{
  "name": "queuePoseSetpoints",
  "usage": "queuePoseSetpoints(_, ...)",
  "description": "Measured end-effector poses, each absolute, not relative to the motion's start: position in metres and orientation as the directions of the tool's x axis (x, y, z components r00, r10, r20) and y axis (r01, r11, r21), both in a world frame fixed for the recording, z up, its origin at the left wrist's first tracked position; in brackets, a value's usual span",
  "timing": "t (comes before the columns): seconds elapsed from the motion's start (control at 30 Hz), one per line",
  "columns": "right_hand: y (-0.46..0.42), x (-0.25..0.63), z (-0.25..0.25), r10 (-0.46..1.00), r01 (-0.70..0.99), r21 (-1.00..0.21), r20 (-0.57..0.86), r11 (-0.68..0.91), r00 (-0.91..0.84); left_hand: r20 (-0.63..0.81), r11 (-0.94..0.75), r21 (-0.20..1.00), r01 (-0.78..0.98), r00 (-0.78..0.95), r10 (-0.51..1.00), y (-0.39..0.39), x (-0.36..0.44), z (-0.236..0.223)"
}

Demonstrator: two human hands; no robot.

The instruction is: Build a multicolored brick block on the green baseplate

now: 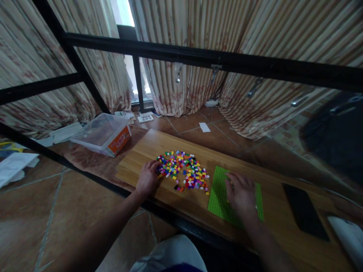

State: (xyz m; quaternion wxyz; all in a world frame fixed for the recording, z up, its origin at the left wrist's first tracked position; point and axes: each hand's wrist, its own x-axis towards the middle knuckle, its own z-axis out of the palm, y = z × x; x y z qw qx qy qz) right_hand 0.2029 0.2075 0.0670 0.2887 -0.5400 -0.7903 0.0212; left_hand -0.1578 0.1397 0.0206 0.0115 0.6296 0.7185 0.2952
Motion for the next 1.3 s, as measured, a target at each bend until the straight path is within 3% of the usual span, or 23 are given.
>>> queuePoseSetpoints(0.13,0.199,0.139,0.071,0.789,0.66,-0.432,0.341,0.615,-0.512,0.351,0.049,0.438,0.898,-0.22,0.91,0.139,-0.156,0.022)
queuePoseSetpoints(0.23,0.205,0.107,0.065,0.755,0.613,-0.461,0.239,0.642,-0.61,0.345,0.065,0.44,0.896,-0.235,0.909,0.138,-0.154,0.026)
queuePoseSetpoints(0.43,0.22,0.093,0.054,0.784,0.661,-0.461,0.138,0.592,-0.605,0.356,0.041,0.43,0.902,-0.211,0.91,0.137,-0.154,0.028)
queuePoseSetpoints(0.6,0.203,0.091,0.067,0.811,0.644,-0.526,0.17,0.555,-0.559,0.361,0.042,0.435,0.9,-0.217,0.907,0.138,-0.159,0.026)
queuePoseSetpoints(0.7,0.174,0.1,0.077,0.866,0.568,-0.671,0.244,0.476,-0.436,0.348,0.04,0.428,0.903,-0.206,0.914,0.14,-0.162,0.027)
queuePoseSetpoints(0.83,0.127,0.137,0.077,0.958,0.44,-0.852,0.226,0.283,-0.177,0.331,0.056,0.426,0.903,-0.213,0.919,0.142,-0.165,0.029)
queuePoseSetpoints(0.97,0.097,0.194,0.066,0.991,0.43,-0.902,0.099,0.05,0.091,0.345,0.057,0.423,0.904,-0.219,0.913,0.144,-0.167,0.029)
queuePoseSetpoints(1.1,0.097,0.248,0.059,0.931,0.339,-0.93,-0.005,-0.138,0.365,0.338,0.058,0.398,0.916,-0.205,0.919,0.145,-0.168,0.027)
queuePoseSetpoints(1.3,0.133,0.29,0.059,0.863,0.112,-0.977,-0.104,-0.182,0.493,0.341,0.055,0.385,0.921,-0.198,0.919,0.145,-0.17,0.027)
